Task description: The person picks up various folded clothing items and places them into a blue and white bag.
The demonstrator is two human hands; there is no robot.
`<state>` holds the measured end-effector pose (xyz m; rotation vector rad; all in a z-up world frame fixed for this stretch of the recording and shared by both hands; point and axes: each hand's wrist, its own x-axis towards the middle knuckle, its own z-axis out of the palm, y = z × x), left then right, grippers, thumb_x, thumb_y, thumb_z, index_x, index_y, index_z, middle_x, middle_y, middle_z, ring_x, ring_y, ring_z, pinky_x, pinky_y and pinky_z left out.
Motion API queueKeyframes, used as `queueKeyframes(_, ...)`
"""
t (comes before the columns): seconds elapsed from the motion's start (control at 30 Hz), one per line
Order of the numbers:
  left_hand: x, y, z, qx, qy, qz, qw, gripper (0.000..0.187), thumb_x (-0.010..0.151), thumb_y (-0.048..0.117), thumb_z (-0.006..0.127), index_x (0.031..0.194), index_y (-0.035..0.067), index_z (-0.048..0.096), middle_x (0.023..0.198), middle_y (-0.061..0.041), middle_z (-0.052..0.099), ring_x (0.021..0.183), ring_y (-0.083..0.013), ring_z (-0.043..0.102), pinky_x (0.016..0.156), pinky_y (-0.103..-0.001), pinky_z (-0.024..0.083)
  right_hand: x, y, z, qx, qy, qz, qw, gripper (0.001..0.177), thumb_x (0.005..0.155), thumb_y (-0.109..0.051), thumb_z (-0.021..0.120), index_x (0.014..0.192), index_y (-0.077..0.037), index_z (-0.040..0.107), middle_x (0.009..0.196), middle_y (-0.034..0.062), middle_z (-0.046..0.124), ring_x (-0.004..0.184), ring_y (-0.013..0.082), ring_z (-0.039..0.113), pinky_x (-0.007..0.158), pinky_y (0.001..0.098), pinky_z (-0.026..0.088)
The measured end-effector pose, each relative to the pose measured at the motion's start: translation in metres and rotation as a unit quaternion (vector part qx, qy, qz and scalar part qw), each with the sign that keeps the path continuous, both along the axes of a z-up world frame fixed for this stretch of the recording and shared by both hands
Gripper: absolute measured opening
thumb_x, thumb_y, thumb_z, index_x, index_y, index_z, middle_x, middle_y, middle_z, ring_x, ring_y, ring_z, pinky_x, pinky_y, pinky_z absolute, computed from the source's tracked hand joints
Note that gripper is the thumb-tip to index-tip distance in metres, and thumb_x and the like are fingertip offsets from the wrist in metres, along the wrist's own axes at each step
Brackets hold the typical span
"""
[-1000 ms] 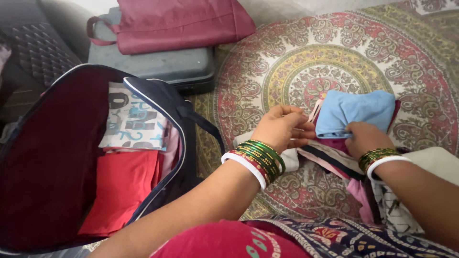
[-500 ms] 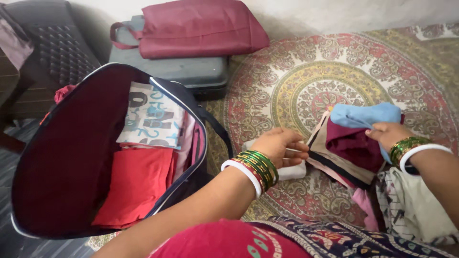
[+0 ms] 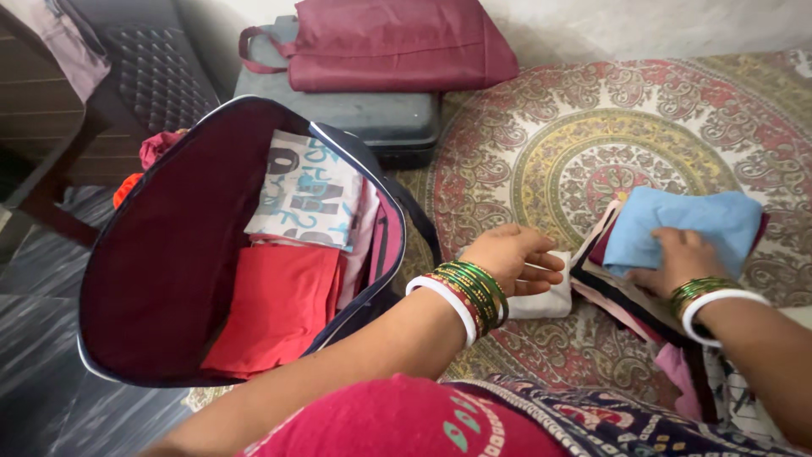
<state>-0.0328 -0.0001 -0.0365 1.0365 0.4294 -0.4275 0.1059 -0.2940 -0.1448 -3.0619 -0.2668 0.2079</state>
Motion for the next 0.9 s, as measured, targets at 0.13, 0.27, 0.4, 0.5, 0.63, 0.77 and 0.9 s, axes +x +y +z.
queueKeyframes(0.13, -0.001, -0.007, -0.005, 0.004, 0.005, 0.006, 1.0, 0.027, 0.094, 0.02, 0.065, 0.113, 0.002, 0.057, 0.097, -0.017, 0.071, 0.084, -0.0279, 0.072, 0.069, -0.037, 0.059, -0.033, 0.044, 0.026, -0.085, 0.027, 0.035, 0.995, 0.103, 0.063, -0.054, 0.091, 0.149, -0.031, 0.04, 0.158, 0.0063, 0.032, 0.144, 0.0312, 0.035, 0.107, 0.0557, 0.037)
queueKeyframes(0.27, 0.001, -0.015, -0.012, 0.006, 0.01, 0.002, 1.0, 0.027, 0.094, 0.019, 0.063, 0.114, 0.002, 0.058, 0.097, -0.016, 0.071, 0.084, -0.0277, 0.072, 0.069, -0.036, 0.059, -0.03, 0.043, 0.007, -0.098, 0.006, 0.032, 0.995, 0.089, 0.069, -0.052, 0.085, 0.147, -0.029, 0.048, 0.16, 0.0024, 0.038, 0.146, 0.0262, 0.038, 0.106, 0.0575, 0.042)
queueKeyframes(0.4, 0.004, -0.024, -0.017, -0.002, 0.014, -0.003, 1.0, 0.026, 0.097, 0.02, 0.062, 0.115, 0.002, 0.058, 0.099, -0.016, 0.072, 0.085, -0.0266, 0.072, 0.07, -0.035, 0.059, 0.007, 0.004, -0.031, 0.044, -0.047, 0.045, 0.997, 0.05, 0.092, -0.044, 0.068, 0.135, -0.018, 0.066, 0.142, 0.0143, 0.062, 0.129, 0.0372, 0.058, 0.105, 0.0513, 0.048)
queueKeyframes(0.5, 0.008, -0.028, -0.019, -0.013, 0.015, 0.002, 1.0, 0.025, 0.097, 0.02, 0.061, 0.115, 0.002, 0.058, 0.1, -0.016, 0.072, 0.085, -0.0267, 0.073, 0.071, -0.036, 0.059, 0.035, -0.028, -0.052, 0.227, -0.028, -0.051, 0.972, 0.049, 0.101, -0.044, 0.065, 0.133, -0.007, 0.067, 0.128, 0.0251, 0.067, 0.119, 0.0433, 0.063, 0.103, 0.0488, 0.046)
queueKeyframes(0.63, 0.011, -0.029, -0.016, -0.032, 0.028, 0.006, 0.999, 0.024, 0.097, 0.019, 0.058, 0.116, 0.004, 0.057, 0.102, -0.016, 0.071, 0.085, -0.0264, 0.072, 0.071, -0.036, 0.058, 0.055, -0.066, -0.074, 0.352, 0.036, -0.167, 0.92, 0.05, 0.1, -0.045, 0.063, 0.125, -0.003, 0.071, 0.122, 0.0247, 0.07, 0.116, 0.0413, 0.065, 0.104, 0.0455, 0.044)
queueKeyframes(0.77, 0.01, -0.026, -0.008, -0.038, 0.028, -0.002, 0.999, 0.027, 0.098, 0.022, 0.056, 0.118, 0.004, 0.058, 0.102, -0.016, 0.072, 0.084, -0.0261, 0.072, 0.07, -0.036, 0.058, 0.072, -0.107, -0.113, 0.357, 0.001, -0.099, 0.929, 0.043, 0.107, -0.041, 0.063, 0.122, -0.001, 0.072, 0.121, 0.0226, 0.071, 0.113, 0.0397, 0.064, 0.1, 0.0453, 0.045)
queueKeyframes(0.9, 0.004, -0.018, -0.004, -0.041, 0.029, -0.002, 0.999, 0.028, 0.098, 0.02, 0.057, 0.12, 0.003, 0.058, 0.102, -0.017, 0.072, 0.086, -0.0277, 0.073, 0.075, -0.038, 0.059, 0.076, -0.108, -0.107, 0.312, -0.053, -0.178, 0.932, 0.051, 0.085, -0.028, 0.074, 0.126, 0.003, 0.07, 0.115, 0.0328, 0.07, 0.095, 0.0499, 0.065, 0.084, 0.0583, 0.05)
